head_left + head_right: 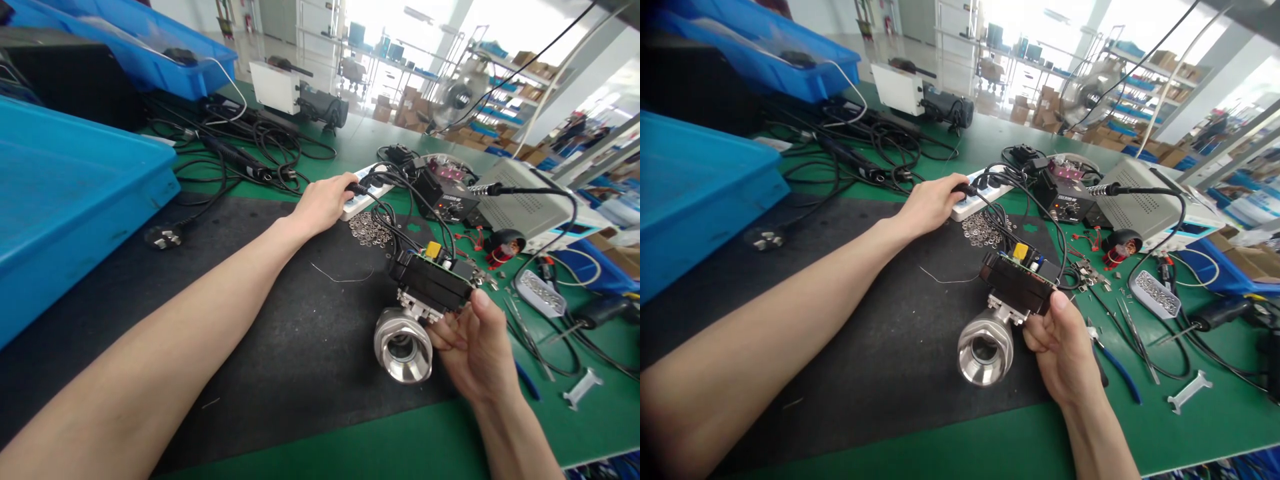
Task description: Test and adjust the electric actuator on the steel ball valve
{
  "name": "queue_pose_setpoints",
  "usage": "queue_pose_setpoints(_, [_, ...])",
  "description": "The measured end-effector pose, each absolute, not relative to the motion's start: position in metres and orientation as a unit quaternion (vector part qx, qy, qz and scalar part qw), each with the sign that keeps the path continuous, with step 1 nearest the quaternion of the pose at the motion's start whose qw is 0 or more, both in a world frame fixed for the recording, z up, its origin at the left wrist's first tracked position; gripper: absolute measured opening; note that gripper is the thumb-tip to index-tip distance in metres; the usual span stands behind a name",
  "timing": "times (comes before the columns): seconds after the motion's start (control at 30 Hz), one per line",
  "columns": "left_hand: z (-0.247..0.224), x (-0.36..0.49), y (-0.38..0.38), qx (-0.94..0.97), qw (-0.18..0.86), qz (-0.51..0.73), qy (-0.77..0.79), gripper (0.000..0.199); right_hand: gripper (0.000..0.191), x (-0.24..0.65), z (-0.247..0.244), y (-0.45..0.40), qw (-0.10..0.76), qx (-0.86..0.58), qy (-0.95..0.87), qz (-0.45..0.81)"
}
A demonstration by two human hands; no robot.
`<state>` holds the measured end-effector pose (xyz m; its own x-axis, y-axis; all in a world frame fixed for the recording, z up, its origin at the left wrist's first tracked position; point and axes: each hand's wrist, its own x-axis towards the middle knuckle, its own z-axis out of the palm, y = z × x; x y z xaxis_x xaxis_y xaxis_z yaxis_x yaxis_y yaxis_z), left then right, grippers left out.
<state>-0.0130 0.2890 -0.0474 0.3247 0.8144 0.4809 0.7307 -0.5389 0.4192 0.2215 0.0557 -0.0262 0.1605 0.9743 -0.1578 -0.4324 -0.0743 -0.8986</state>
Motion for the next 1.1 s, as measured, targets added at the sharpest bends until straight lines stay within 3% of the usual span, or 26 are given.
queue_pose_setpoints(0.17, [-0.0481,-0.0126,0.2898,0.811,0.063,0.333,0.477,0.032,0.035,0.2229,-0.0266,0.0552,0.602,-0.446,-0.308,0.586])
queue_pose_setpoints(0.4, [-0.0478,-0.0151,0.2943,0.817,0.067,0.332,0.467,0.034,0.06,0.2235,-0.0277,0.0548,0.612,-0.453,-0.292,0.579])
queue_pose_setpoints(0.63, [-0.0485,-0.0168,0.2972,0.82,0.07,0.331,0.461,0.037,0.066,0.2228,-0.0278,0.0548,0.616,-0.454,-0.289,0.575])
queue_pose_setpoints(0.93, [-0.0486,-0.0167,0.2979,0.822,0.062,0.329,0.46,0.035,0.04,0.2235,-0.0269,0.0549,0.608,-0.454,-0.309,0.573])
queue_pose_setpoints(1.1, [-0.0482,-0.0172,0.2976,0.823,0.057,0.328,0.46,0.035,0.038,0.2246,-0.0281,0.0548,0.605,-0.456,-0.311,0.573])
